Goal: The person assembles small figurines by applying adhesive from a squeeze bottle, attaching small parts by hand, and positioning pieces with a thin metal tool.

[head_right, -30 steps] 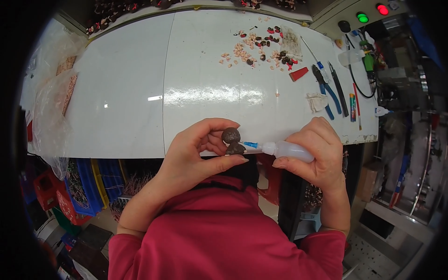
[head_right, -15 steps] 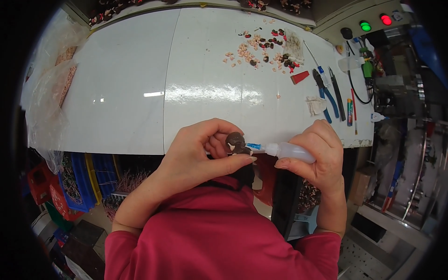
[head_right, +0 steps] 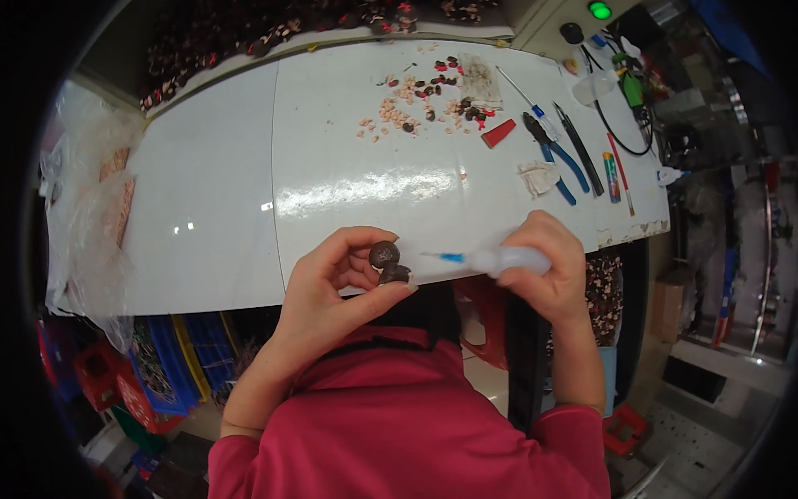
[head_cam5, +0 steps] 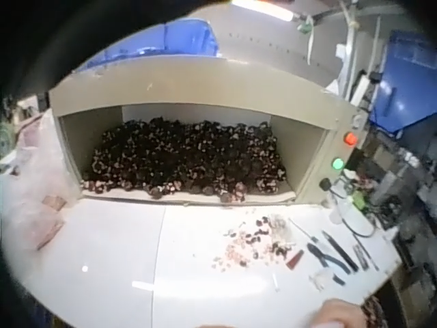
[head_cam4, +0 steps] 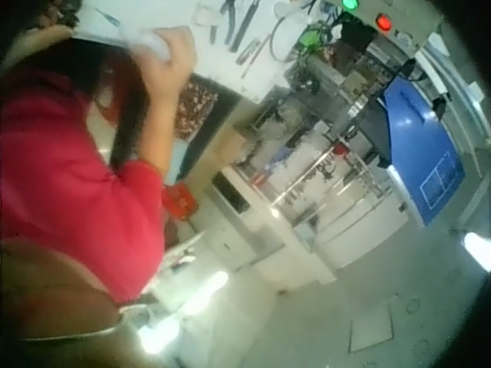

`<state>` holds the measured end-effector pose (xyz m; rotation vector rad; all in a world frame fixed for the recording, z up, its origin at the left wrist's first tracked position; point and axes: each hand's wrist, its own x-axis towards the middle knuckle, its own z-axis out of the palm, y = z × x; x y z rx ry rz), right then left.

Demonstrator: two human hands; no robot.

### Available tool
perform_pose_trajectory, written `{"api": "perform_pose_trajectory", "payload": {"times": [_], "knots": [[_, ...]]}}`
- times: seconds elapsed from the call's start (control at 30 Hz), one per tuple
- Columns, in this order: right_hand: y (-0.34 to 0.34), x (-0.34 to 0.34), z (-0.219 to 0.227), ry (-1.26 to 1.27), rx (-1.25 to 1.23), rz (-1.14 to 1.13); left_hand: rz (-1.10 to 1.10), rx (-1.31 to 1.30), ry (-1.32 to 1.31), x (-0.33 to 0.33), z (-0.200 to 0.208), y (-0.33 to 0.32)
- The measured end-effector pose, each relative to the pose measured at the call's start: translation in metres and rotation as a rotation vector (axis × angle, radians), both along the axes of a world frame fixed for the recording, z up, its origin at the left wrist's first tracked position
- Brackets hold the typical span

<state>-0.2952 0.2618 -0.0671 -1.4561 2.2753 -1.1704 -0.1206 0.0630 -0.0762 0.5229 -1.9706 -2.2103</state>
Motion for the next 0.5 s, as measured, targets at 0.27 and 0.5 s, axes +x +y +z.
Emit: {"api": "perform_pose_trajectory", "payload": {"times": [0.27, 0.5], "knots": [[0.012, -0.030, -0.013, -0.472, -0.479, -0.215, -0.072, 0.215, -0.014, -0.004, 0.007, 0.001], [0.006, -0.019, 0.010, -0.188, -0.184, 0.037, -0.134, 0.309, 0.024, -0.007, 0.002, 0.000]]}}
